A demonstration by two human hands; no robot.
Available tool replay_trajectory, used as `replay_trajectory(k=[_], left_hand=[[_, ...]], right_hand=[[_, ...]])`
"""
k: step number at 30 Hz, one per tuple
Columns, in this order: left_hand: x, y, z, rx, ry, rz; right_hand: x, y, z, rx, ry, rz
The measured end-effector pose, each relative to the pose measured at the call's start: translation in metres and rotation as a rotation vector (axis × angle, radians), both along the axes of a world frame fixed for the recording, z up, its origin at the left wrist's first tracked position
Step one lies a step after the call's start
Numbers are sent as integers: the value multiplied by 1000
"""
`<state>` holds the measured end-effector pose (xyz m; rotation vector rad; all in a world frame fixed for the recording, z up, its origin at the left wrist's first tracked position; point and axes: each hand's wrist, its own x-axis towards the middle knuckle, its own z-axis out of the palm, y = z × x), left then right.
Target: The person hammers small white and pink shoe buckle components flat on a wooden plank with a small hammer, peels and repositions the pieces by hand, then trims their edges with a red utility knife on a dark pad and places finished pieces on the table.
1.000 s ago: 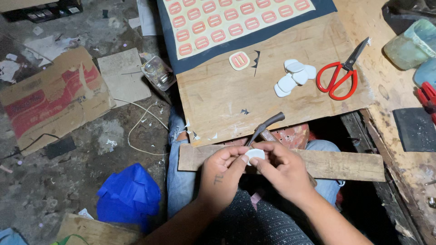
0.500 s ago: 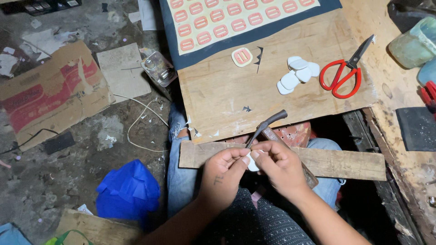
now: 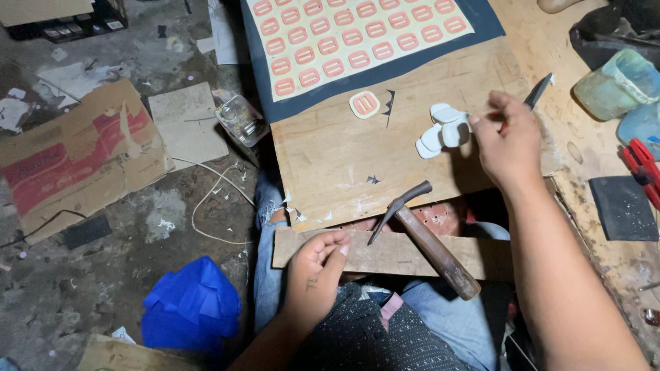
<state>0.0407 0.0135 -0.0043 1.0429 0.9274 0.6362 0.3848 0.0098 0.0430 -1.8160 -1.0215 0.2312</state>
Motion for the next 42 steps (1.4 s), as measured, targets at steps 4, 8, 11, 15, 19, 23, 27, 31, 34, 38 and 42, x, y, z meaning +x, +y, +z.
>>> replay_trajectory(k=[4, 8, 11, 15, 19, 23, 27, 31, 34, 38, 42], left_hand=[[-3, -3, -12, 27, -36, 4], [-2, -2, -15, 45, -20, -10], [-2, 0, -14, 46, -16, -13], [-4, 3, -12, 53, -43, 7], [-4, 4, -16, 45, -6, 2], [-1, 4, -22, 76, -12, 4], [-1, 5, -29, 72, -30, 9], [-3, 6, -34, 60, -6, 0], [0, 9, -33, 50, -50, 18], [6, 23, -17, -99, -111, 109], [11, 29, 6, -225, -295, 157]], right_hand=[[-1, 33, -7, -39, -451, 58], [-46, 80, -26, -139, -566, 200], [-71, 106, -27, -105, -667, 180], [-87, 125, -24, -123, -696, 129], [-92, 125, -29, -46, -641, 116], [-94, 126, -32, -122, -533, 114], [-97, 127, -28, -144, -584, 106], [-108, 112, -23, -133, -580, 149], [-121, 89, -20, -106, -459, 187], [-148, 50, -19, -137, -73, 282], [-177, 8, -26, -122, 509, 534]])
